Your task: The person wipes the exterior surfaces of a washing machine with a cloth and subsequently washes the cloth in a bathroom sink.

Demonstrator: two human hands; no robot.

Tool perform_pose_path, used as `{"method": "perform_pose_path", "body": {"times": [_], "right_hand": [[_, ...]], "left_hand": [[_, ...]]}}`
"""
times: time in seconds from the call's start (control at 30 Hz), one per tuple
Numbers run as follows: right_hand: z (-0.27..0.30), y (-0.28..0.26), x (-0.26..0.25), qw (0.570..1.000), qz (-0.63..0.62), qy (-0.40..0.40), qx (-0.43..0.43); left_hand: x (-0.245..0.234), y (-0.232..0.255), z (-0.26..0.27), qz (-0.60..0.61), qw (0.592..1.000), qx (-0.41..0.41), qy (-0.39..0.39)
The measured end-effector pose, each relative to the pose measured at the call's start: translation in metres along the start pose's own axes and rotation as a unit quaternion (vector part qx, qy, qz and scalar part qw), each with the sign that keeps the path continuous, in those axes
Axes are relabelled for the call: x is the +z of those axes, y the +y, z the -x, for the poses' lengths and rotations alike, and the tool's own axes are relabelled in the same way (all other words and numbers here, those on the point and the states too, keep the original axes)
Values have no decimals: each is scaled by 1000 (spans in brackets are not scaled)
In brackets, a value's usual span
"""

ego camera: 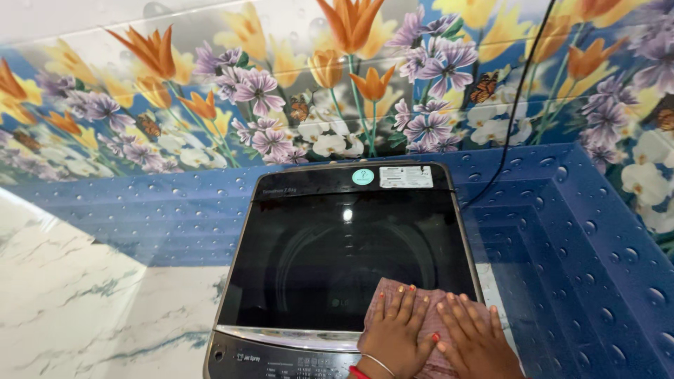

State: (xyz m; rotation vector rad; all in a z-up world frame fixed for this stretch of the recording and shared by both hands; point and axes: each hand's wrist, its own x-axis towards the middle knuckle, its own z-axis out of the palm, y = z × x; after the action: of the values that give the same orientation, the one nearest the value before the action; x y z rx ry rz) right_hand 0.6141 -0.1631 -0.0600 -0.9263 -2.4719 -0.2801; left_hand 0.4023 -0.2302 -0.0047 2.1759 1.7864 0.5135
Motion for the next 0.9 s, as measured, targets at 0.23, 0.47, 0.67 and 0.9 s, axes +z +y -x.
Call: {"method": "perform_pose_path", "body": {"times": [0.23,0.47,0.67,0.9], "right_hand": [[-32,-11,-16,999,-21,-25,-20],[-74,7,-6,991,9,-132,13],[-84,-29,-30,969,19,-244,42],[-104,-107,-35,947,-35,-314,49]], "left_hand": [[-19,-18,-28,-45,997,-5,-63],[-17,-38,-69,-55,995,-10,-78],[-21,-44,-22,-14,997,-28,-77],[-60,-97,41,-13,994,-28,-101]]}}
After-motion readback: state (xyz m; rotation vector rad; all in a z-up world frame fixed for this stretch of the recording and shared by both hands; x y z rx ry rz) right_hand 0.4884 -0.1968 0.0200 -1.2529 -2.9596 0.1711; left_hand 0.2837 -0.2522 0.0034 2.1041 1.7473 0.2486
